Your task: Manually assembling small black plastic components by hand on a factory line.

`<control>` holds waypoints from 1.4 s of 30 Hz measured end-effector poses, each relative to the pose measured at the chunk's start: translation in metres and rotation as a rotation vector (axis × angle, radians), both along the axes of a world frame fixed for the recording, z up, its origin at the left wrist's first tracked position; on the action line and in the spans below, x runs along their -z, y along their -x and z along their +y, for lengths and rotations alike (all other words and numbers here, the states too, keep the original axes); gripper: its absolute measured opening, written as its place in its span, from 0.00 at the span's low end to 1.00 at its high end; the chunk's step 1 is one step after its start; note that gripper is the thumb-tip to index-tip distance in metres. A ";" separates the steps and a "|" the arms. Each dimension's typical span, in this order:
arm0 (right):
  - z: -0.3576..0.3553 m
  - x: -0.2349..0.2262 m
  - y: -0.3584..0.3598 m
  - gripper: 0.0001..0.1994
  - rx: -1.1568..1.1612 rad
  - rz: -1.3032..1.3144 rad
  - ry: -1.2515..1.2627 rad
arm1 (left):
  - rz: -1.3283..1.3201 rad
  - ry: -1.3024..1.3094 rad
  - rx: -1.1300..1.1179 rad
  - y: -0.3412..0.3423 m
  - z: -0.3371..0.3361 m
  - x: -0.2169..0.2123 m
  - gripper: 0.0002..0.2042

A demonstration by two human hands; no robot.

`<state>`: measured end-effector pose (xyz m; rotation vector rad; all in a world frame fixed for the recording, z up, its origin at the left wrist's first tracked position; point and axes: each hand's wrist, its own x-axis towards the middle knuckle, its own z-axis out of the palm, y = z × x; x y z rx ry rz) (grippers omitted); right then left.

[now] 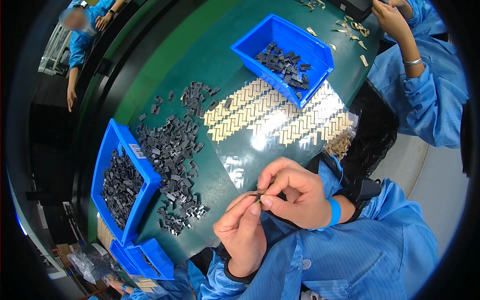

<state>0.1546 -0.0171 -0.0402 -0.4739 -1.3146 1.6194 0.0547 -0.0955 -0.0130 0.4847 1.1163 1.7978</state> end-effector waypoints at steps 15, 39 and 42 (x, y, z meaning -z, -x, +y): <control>0.017 -0.002 -0.001 0.08 -0.018 -0.057 -0.099 | 0.118 -0.009 -0.017 0.002 -0.003 -0.001 0.10; 0.036 -0.009 -0.003 0.08 -0.885 -0.106 0.372 | 1.102 0.052 0.387 0.032 0.001 -0.033 0.24; 0.040 -0.016 -0.004 0.10 -0.894 -0.147 0.362 | 0.970 0.106 0.345 0.034 -0.005 -0.023 0.20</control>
